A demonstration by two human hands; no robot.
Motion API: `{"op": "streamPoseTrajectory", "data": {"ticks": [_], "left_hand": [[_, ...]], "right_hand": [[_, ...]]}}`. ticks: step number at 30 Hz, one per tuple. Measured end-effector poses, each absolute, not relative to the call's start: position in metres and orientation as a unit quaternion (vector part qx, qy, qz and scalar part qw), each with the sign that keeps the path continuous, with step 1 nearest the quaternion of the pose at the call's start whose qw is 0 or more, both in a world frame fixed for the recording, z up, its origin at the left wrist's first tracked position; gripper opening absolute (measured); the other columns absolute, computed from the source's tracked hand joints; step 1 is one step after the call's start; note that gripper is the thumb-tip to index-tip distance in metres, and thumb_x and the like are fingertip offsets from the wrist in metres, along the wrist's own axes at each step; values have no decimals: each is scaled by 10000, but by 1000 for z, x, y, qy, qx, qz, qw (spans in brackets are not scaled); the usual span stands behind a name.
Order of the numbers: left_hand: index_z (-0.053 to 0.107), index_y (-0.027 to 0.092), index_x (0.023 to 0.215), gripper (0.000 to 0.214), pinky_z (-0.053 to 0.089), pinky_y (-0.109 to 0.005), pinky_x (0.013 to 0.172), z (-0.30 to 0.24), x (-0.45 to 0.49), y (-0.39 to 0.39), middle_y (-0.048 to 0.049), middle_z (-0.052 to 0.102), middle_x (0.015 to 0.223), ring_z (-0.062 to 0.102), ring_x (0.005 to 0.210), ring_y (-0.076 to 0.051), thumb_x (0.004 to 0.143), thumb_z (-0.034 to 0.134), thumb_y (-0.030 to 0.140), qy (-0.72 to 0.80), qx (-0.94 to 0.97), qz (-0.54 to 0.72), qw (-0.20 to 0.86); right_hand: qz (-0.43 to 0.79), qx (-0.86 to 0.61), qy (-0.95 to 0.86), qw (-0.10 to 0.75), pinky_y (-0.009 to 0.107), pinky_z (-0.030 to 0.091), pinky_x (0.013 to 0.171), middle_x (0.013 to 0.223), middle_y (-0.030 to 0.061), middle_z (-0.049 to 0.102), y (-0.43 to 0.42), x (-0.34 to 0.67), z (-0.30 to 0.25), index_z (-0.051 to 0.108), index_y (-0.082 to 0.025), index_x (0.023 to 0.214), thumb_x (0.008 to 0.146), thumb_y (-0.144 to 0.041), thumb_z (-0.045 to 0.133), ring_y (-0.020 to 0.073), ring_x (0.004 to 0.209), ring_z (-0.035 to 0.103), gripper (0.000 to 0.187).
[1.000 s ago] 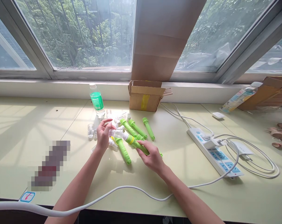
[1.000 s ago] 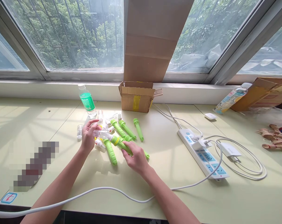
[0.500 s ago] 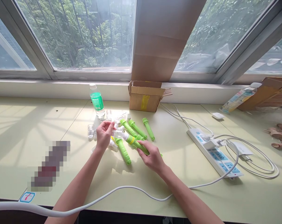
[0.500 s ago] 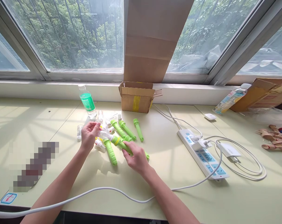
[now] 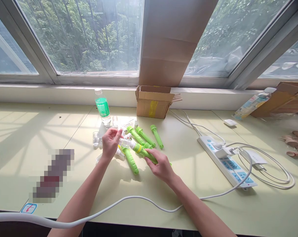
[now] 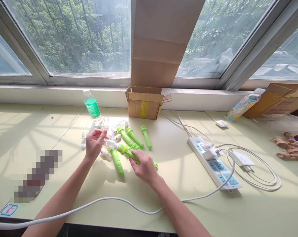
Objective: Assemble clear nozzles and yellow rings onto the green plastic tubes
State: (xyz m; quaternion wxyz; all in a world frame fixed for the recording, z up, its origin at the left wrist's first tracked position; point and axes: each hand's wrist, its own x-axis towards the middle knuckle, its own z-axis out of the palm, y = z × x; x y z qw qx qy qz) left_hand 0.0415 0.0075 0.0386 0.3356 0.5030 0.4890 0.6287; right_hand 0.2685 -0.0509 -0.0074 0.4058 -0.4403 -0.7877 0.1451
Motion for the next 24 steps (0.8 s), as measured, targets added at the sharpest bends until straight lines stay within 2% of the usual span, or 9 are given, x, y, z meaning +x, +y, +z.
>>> {"op": "streamPoseTrajectory", "data": {"ticks": [5, 12, 16, 18, 24], "left_hand": [[550, 195, 687, 282, 470, -264, 648, 38, 48, 3, 1, 638, 603, 623, 604, -149, 846, 634, 412, 489, 549, 604, 308], [561, 203, 815, 223, 441, -251, 622, 36, 60, -3, 21, 636, 588, 644, 612, -157, 846, 634, 411, 488, 572, 573, 326], [581, 196, 862, 217, 457, -263, 680, 35, 63, -3, 14, 653, 615, 649, 651, -156, 843, 642, 403, 480, 559, 576, 354], [607, 187, 913, 238, 472, -274, 717, 35, 64, -2, -2, 676, 664, 658, 697, -162, 842, 641, 411, 465, 524, 595, 394], [666, 172, 1032, 308, 508, -335, 820, 37, 59, 2, -58, 733, 874, 677, 861, -193, 826, 656, 401, 336, 347, 617, 622]], "right_hand": [[126, -436, -800, 392, 313, 537, 603, 926, 79, 706, -51, 268, -7, 587, -232, 1163, 887, -212, 567, 226, 783, 681, 277], [108, -426, -813, 382, 334, 547, 639, 902, 78, 696, -51, 268, -9, 572, -232, 1184, 888, -228, 583, 227, 752, 675, 296], [91, -423, -812, 391, 358, 561, 681, 958, 95, 691, -51, 268, -9, 538, -227, 1235, 884, -221, 594, 245, 818, 681, 356], [88, -427, -807, 400, 356, 563, 696, 975, 97, 688, -50, 269, -9, 542, -229, 1219, 881, -191, 585, 244, 837, 683, 343], [81, -424, -803, 409, 324, 555, 649, 955, 88, 684, -50, 269, -11, 575, -225, 1158, 869, -160, 589, 219, 779, 678, 296]]}}
